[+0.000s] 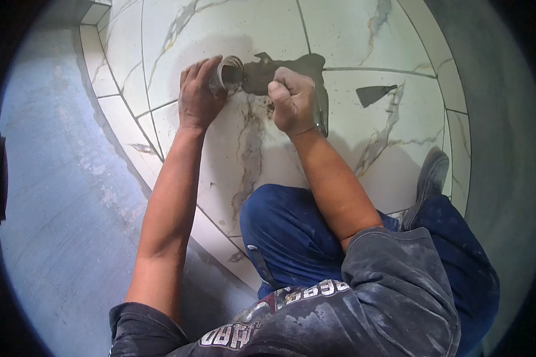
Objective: Patching or grouting cracks and gaps in floor tiles using a small tool.
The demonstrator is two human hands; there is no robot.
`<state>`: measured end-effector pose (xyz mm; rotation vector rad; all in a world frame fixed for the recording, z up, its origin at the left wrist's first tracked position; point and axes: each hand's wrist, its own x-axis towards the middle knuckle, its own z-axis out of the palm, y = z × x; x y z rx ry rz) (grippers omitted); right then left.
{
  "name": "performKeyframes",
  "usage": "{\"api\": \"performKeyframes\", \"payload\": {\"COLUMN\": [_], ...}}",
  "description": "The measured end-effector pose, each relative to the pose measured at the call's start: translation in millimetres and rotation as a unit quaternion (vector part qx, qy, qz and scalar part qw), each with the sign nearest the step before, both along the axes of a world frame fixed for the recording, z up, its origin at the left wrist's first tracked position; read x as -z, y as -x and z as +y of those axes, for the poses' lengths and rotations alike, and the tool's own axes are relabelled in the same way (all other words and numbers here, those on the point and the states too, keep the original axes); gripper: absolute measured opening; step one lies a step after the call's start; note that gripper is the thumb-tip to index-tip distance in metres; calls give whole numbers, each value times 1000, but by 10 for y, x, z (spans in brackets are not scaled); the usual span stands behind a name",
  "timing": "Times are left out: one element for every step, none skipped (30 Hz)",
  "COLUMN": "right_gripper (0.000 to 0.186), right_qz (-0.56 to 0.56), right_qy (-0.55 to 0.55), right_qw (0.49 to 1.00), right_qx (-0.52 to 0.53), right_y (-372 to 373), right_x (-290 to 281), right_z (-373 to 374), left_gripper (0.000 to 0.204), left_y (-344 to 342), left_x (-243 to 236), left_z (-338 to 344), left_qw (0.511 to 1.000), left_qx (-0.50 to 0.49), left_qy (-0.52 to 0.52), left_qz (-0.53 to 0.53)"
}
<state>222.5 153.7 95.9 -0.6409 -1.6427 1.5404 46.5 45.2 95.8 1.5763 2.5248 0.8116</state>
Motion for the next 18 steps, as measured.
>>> {"api": "performKeyframes", "payload": {"right_gripper": [34,33,32,31,31,32,33,29,29,29,29,28,28,33,38,36,36,36], "right_qz": [-3,-31,-60,-40,-43,-37,-31,-77,-73,-32,1,0,-3,-30,-57,-33,-36,-34], "right_qy": [3,-35,-72,-28,-24,-21,-18,14,10,-16,-33,-15,-10,-46,-82,-38,-34,-32], "right_qw": [1000,999,995,999,999,999,999,997,997,999,999,999,1000,998,995,999,999,999], "right_qx": [0,15,31,16,16,7,-2,11,10,-2,-14,-29,-29,-6,18,8,8,1], "right_y": [-13,11,25,-10,-25,-36,-37,34,26,-8,-42,-45,-62,7,53,0,-9,-20], "right_x": [52,111,159,193,151,94,66,130,157,175,68,-73,38,115,173,201,142,99], "right_z": [-44,-22,7,15,5,22,25,14,45,74,32,54,-14,1,32,35,28,36], "left_gripper": [65,65,65,65,65,64,63,63,61,60,60,59,58,56,56,55,55,55], "left_y": [-2,1,-7,-3,7,36,45,57,54,67,63,78,75,89,99,109,95,141], "left_x": [-9,10,25,45,38,35,30,48,64,83,83,88,89,103,122,143,159,180], "left_z": [-5,1,-13,-6,-17,-1,-12,-7,-23,-19,-36,-24,-44,-46,-35,-16,-89,-97], "left_qw": [1000,1000,1000,999,999,998,997,997,994,991,992,984,975,978,977,975,973,973], "left_qx": [0,-1,-7,-12,-13,-19,-26,-27,-27,-28,-29,-43,-58,-68,-67,-98,-130,-126], "left_qy": [-14,-18,-27,-36,-33,-50,-66,-70,-95,-119,-115,-147,-180,-176,-182,-170,-149,-152], "left_qz": [2,5,-4,-12,-15,-21,-27,-23,-37,-50,-53,-87,-119,-91,-89,-101,-118,-116]}}
